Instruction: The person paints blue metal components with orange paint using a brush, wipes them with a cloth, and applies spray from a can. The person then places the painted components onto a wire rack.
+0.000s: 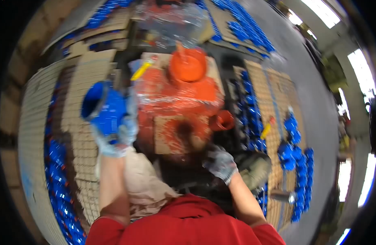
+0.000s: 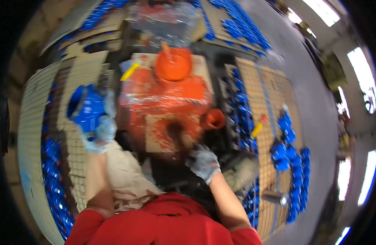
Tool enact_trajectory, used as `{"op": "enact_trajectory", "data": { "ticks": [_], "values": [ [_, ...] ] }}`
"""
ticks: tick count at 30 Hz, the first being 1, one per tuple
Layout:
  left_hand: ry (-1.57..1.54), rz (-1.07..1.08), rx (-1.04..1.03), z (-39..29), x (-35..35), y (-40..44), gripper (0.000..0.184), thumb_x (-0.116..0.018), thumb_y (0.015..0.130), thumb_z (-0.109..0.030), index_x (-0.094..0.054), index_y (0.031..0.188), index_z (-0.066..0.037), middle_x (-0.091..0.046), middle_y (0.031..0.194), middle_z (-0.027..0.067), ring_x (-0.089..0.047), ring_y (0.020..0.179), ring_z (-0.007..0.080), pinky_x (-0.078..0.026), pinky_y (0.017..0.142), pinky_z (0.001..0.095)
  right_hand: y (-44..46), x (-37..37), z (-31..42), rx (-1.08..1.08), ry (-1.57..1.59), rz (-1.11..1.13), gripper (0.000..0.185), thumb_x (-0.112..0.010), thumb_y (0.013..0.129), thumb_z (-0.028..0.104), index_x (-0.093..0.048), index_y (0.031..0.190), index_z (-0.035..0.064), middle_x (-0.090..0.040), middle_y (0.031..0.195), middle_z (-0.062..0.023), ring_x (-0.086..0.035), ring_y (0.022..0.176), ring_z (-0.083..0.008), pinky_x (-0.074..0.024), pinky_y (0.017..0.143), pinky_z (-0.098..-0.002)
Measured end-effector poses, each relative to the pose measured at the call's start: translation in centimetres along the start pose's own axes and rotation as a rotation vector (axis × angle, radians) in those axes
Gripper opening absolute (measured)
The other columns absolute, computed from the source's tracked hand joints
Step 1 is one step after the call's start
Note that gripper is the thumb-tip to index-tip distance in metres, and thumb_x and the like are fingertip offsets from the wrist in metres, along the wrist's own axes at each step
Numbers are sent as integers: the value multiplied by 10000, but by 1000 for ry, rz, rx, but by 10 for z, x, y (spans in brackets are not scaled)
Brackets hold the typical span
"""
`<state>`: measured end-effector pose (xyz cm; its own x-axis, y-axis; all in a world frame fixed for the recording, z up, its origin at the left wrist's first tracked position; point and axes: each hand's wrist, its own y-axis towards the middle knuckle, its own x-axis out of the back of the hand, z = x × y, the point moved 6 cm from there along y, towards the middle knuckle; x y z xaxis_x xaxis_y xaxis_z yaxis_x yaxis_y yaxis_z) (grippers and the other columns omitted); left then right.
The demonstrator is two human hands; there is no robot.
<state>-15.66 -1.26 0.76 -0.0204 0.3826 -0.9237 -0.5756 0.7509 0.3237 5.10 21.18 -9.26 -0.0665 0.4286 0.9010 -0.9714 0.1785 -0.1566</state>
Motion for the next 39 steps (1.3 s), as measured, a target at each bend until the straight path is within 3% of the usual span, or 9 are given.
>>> {"op": "enact_trajectory", "data": {
  "ticks": [3, 7, 9, 13, 21, 27, 31, 33, 39],
  "values": [
    [186, -155, -120, -17, 17, -5, 718, -629, 843, -402, -337, 1409, -72, -340, 1445, 192, -445, 1247, 385, -525, 795, 471, -1, 46, 11, -64, -228, -39, 398, -734, 706, 254, -661, 1083, 151, -466, 1313, -271, -469, 1228, -368, -428, 987, -430],
    [228, -208, -87, -8, 23, 5, 707, -605, 854, -420, -330, 1418, -94, -327, 1454, 190, -460, 1225, 392, -529, 777, 461, -11, 119, -40, 40, 258, -192, 376, -717, 723, 113, -647, 1091, 83, -491, 1306, -246, -536, 1170, -337, -461, 952, -377],
    [304, -150, -83, 3, 22, 8, 707, -558, 873, -454, -315, 1422, -79, -334, 1448, 197, -468, 1214, 385, -533, 767, 454, -20, 157, -73, -335, 301, -302, 392, -675, 741, 62, -632, 1129, 103, -551, 1252, -206, -566, 1128, -334, -463, 947, -374],
    [435, -217, -110, 3, 41, 7, 732, -491, 883, -523, -302, 1426, -68, -384, 1409, 218, -537, 1119, 400, -541, 752, 462, -24, 153, -193, -524, -335, -186, 485, -628, 801, 130, -546, 1275, 188, -596, 1197, -168, -600, 1039, -345, -474, 897, -403],
    [535, -468, -142, 25, 63, 23, 828, -586, 780, -570, -331, 1415, -104, -429, 1372, 176, -624, 907, 364, -541, 538, 350, -2, 113, -300, -577, -512, -29, 353, -481, 860, 139, -550, 1193, 235, -631, 1063, -171, -640, 910, -369, -514, 773, -459],
    [364, -455, -105, 53, 67, 53, 773, -488, 811, -650, -488, 1264, -24, -561, 1186, 266, -633, 895, 442, -573, 619, 501, -13, 111, -329, -651, -195, -71, 198, -505, 878, 236, -661, 995, 201, -671, 849, -161, -653, 804, -307, -498, 707, -409],
    [297, -425, -87, 59, 89, 42, 794, -523, 814, -608, -439, 1303, 12, -532, 1266, 231, -573, 1109, 349, -457, 962, 487, -24, 125, -313, -428, -157, -480, 177, -667, 746, 38, -603, 911, 50, -614, 818, -53, -559, 749, -156, -463, 701, -273],
    [213, -337, -12, 63, 82, 36, 563, -565, 874, -412, -480, 1267, -18, -578, 1224, 166, -570, 1112, 306, -446, 977, 477, -25, 141, -276, -209, 54, -615, 240, -695, 759, 74, -594, 975, 51, -626, 848, -61, -578, 784, -164, -473, 750, -287],
    [287, -270, 75, 74, 72, 28, 564, -478, 915, -452, -467, 1277, -20, -592, 1196, 164, -581, 1093, 299, -458, 954, 485, -28, 181, -146, -183, 683, -799, 151, -616, 894, 198, -559, 933, 64, -528, 736, 11, -495, 619, -73, -424, 593, -208]
  ]
}}
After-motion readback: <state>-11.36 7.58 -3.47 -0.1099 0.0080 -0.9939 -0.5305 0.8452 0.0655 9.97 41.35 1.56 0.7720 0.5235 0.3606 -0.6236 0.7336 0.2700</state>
